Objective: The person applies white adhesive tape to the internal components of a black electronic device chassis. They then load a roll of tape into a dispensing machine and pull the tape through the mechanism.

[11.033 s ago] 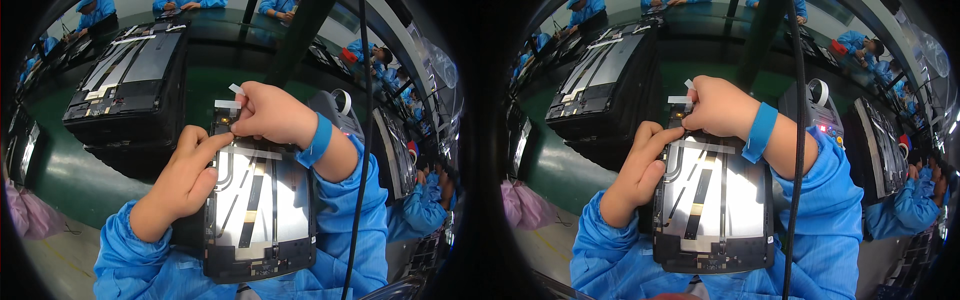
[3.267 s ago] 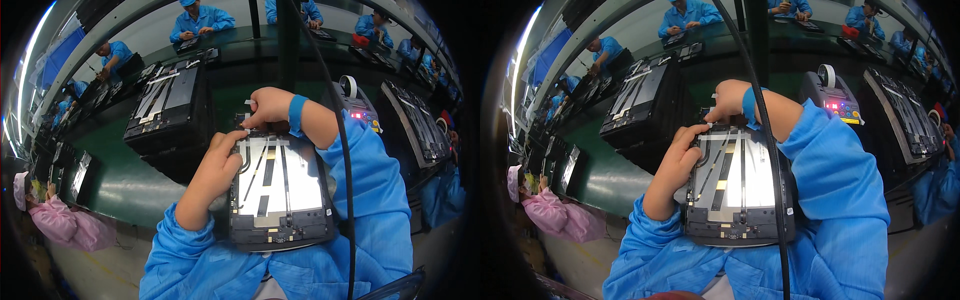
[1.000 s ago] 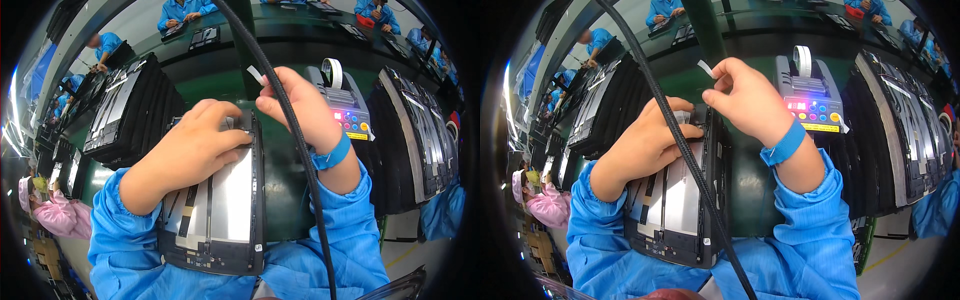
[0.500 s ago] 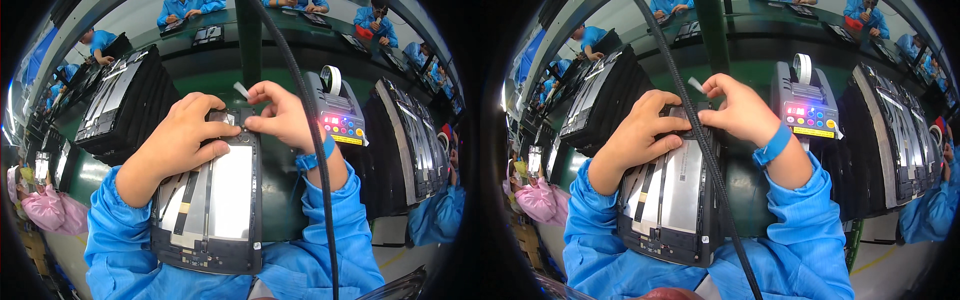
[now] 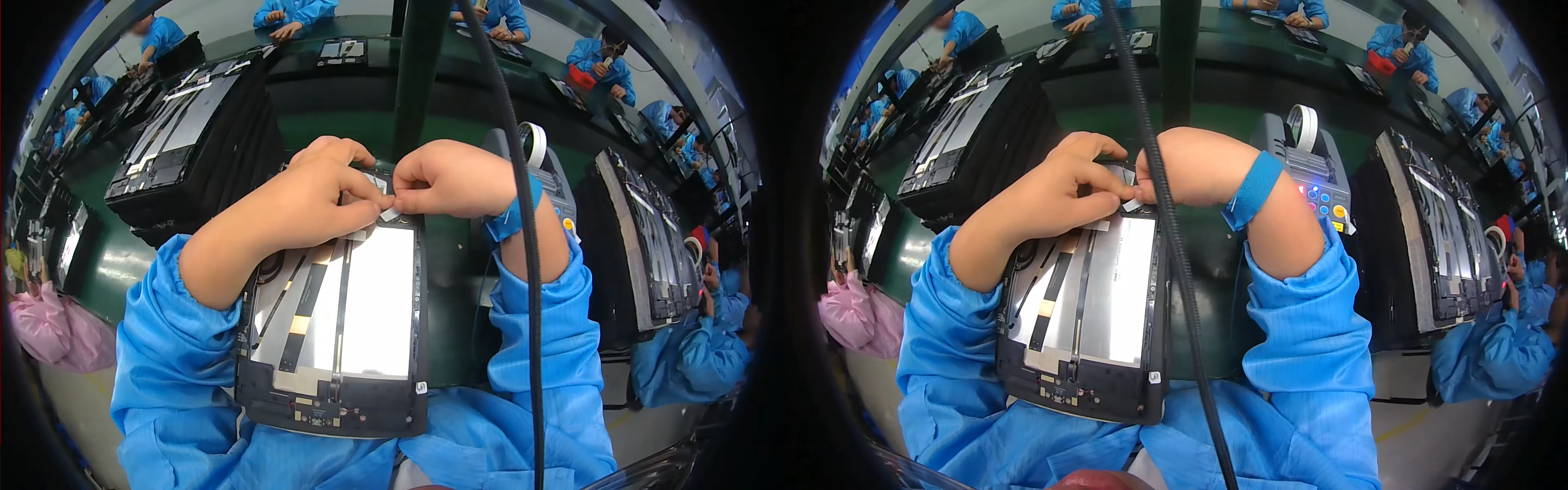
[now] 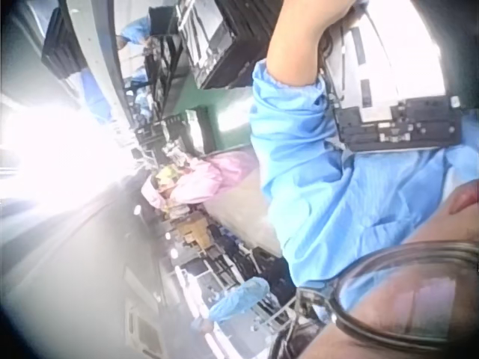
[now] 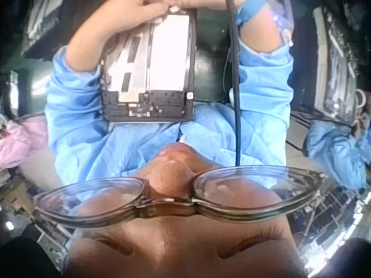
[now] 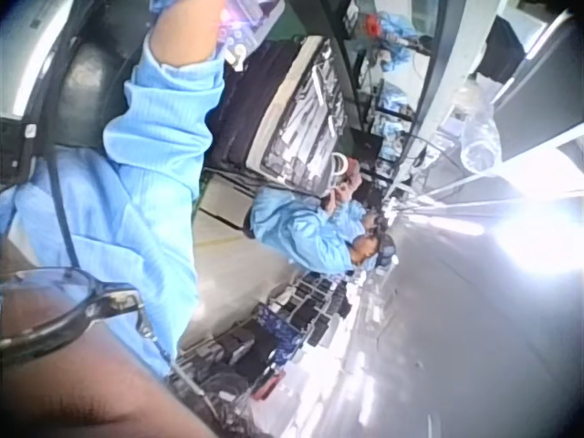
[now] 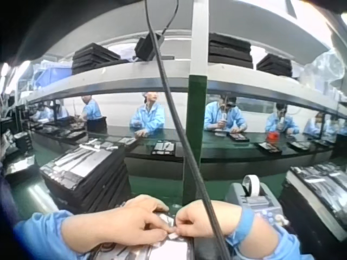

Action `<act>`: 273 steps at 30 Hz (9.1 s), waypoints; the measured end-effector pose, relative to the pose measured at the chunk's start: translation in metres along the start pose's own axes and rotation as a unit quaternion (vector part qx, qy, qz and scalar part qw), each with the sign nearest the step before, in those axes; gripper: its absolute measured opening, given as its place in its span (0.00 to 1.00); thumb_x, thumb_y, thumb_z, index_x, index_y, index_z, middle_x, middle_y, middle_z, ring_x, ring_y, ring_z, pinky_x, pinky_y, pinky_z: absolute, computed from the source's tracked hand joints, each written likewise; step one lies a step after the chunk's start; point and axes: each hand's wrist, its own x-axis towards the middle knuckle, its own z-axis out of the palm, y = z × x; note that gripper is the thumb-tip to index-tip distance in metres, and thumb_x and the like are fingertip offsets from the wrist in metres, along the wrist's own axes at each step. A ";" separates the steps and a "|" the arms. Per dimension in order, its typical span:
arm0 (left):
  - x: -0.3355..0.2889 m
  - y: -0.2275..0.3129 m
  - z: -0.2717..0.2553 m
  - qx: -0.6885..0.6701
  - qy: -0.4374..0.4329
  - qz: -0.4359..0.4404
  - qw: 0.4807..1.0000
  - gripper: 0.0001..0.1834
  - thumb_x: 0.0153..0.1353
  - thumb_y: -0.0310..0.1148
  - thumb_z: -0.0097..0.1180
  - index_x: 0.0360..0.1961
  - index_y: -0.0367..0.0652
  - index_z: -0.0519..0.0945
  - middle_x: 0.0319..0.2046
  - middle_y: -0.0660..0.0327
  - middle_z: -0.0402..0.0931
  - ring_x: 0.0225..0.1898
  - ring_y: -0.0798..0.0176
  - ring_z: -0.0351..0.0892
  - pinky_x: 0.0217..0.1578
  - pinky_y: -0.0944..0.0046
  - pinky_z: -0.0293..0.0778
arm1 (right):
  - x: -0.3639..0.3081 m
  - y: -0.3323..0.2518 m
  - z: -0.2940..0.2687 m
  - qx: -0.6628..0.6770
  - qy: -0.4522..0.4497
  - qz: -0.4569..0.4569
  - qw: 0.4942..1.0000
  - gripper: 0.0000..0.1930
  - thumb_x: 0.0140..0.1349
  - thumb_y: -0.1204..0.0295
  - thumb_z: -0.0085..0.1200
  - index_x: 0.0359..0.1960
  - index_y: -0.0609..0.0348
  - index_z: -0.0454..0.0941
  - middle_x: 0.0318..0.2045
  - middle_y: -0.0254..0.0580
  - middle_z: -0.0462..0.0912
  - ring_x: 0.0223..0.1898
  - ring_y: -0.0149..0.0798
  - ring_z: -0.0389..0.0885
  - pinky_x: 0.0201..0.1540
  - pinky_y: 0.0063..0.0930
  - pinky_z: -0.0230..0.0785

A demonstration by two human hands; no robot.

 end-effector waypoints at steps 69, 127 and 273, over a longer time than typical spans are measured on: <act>-0.179 -0.108 -0.142 0.019 0.330 -0.028 0.944 0.33 0.52 0.47 0.63 0.52 0.34 0.74 0.60 0.49 0.64 0.64 0.53 0.59 0.62 0.59 0.54 | 0.065 -0.138 0.043 -0.113 0.190 0.006 0.975 0.45 0.52 0.48 0.57 0.63 0.70 0.54 0.62 0.64 0.59 0.63 0.59 0.59 0.63 0.39 0.55; -0.140 0.046 0.011 -0.162 0.246 0.116 0.948 0.11 0.49 0.27 0.64 0.35 0.36 0.83 0.26 0.55 0.80 0.26 0.60 0.80 0.26 0.67 0.72 | -0.061 -0.122 0.096 -0.030 0.329 -0.152 0.932 0.03 0.49 0.78 0.56 0.26 0.60 0.75 0.22 0.44 0.77 0.24 0.48 0.77 0.27 0.36 0.68; -0.117 -0.036 0.020 -0.182 0.100 -0.088 0.974 0.28 0.48 0.35 0.51 0.55 0.43 0.70 0.30 0.51 0.72 0.30 0.49 0.74 0.33 0.56 0.71 | 0.069 -0.056 0.051 0.276 0.000 0.185 0.943 0.09 0.55 0.68 0.56 0.26 0.63 0.77 0.15 0.30 0.73 0.14 0.22 0.66 0.18 0.17 0.56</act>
